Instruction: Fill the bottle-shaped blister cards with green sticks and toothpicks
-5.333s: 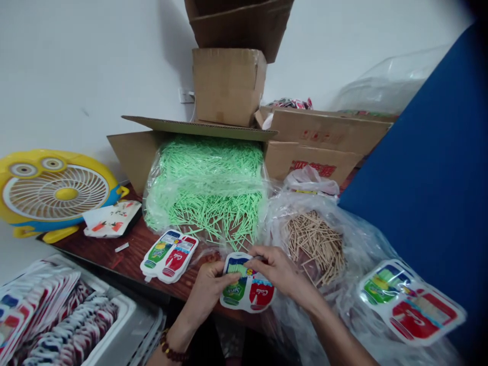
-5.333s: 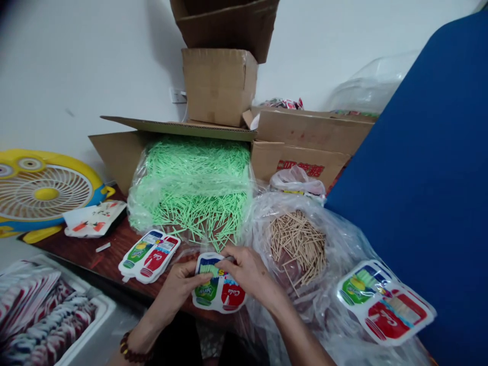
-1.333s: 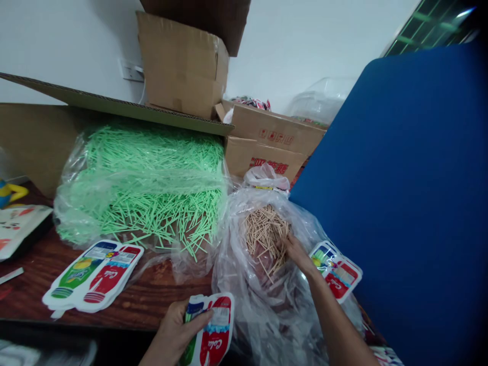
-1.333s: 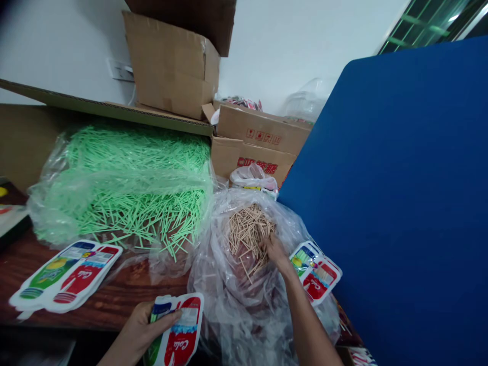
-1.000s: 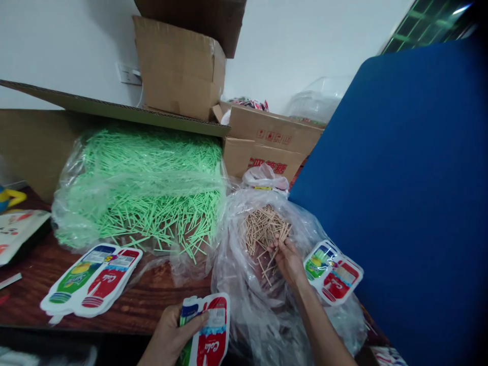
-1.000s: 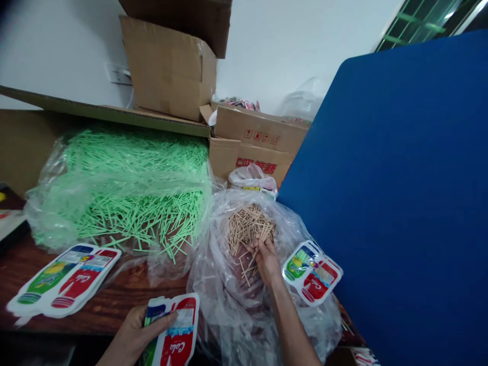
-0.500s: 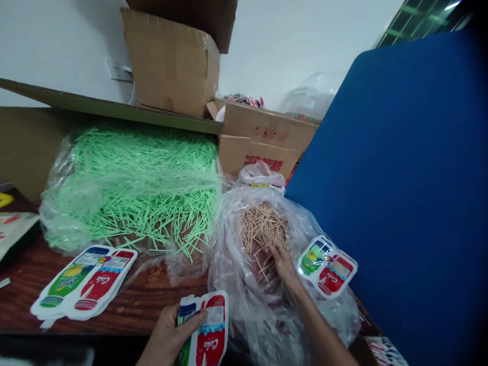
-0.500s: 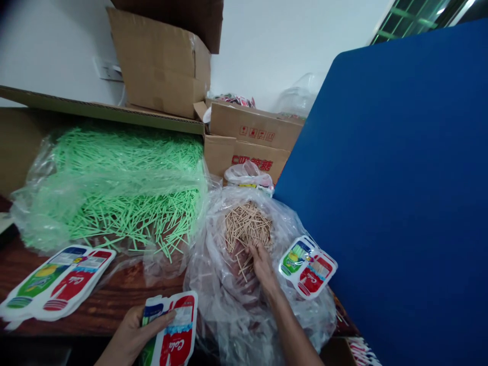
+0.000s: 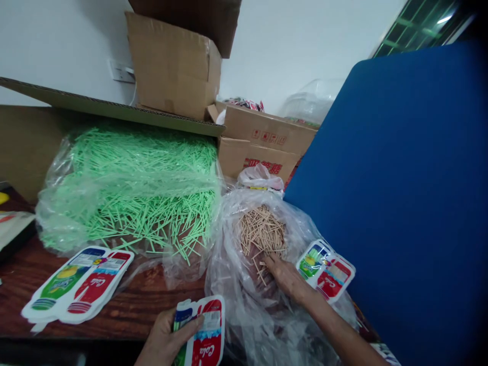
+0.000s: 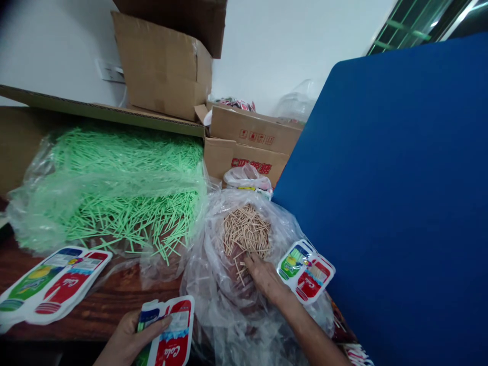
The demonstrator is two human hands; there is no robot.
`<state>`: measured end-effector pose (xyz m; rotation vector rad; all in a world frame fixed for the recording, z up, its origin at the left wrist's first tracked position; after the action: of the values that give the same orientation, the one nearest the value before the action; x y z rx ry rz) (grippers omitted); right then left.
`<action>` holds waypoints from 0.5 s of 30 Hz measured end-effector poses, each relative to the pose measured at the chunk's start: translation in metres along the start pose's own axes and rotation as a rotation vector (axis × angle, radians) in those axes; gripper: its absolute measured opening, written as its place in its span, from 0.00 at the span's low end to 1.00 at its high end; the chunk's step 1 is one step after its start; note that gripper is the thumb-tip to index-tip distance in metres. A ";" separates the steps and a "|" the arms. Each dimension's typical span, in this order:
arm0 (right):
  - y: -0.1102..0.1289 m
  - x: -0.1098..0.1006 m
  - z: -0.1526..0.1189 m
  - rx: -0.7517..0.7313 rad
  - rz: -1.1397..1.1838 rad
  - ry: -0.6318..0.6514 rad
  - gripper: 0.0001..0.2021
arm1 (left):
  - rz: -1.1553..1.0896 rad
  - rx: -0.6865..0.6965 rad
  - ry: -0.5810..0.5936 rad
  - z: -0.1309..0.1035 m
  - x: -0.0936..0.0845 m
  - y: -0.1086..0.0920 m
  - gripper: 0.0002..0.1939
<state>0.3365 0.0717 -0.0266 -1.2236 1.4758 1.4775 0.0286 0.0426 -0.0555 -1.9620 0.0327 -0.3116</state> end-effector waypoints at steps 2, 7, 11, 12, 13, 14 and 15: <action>0.002 0.000 0.007 -0.016 0.030 -0.034 0.15 | 0.006 -0.015 -0.005 0.001 -0.001 0.001 0.20; -0.004 -0.010 0.014 0.003 0.183 -0.151 0.09 | 0.006 -0.039 0.010 0.004 -0.005 0.004 0.20; -0.012 -0.014 0.014 0.064 0.505 -0.314 0.10 | 0.004 -0.038 0.028 0.005 -0.005 0.007 0.21; -0.013 -0.013 0.015 0.083 0.592 -0.345 0.12 | 0.001 -0.040 0.029 0.005 -0.005 0.007 0.21; -0.013 -0.011 0.016 0.100 0.672 -0.371 0.13 | -0.001 -0.041 0.028 0.005 -0.005 0.007 0.21; -0.012 -0.009 0.017 0.114 0.750 -0.394 0.15 | -0.002 -0.039 0.025 0.005 -0.005 0.006 0.20; -0.009 -0.007 0.018 0.125 0.831 -0.419 0.16 | -0.001 -0.032 0.019 0.005 -0.005 0.005 0.20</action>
<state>0.3446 0.0917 -0.0245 -0.1567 1.8191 1.9590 0.0251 0.0457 -0.0630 -1.9911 0.0491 -0.3319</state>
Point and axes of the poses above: each hand's wrist, its own z-axis towards the middle knuckle, its own x-axis out of the palm, y = z × x, the point moved 5 cm from there along z, towards the middle knuckle, and after that the axes turned 1 degree about x, right-handed, at the moved point
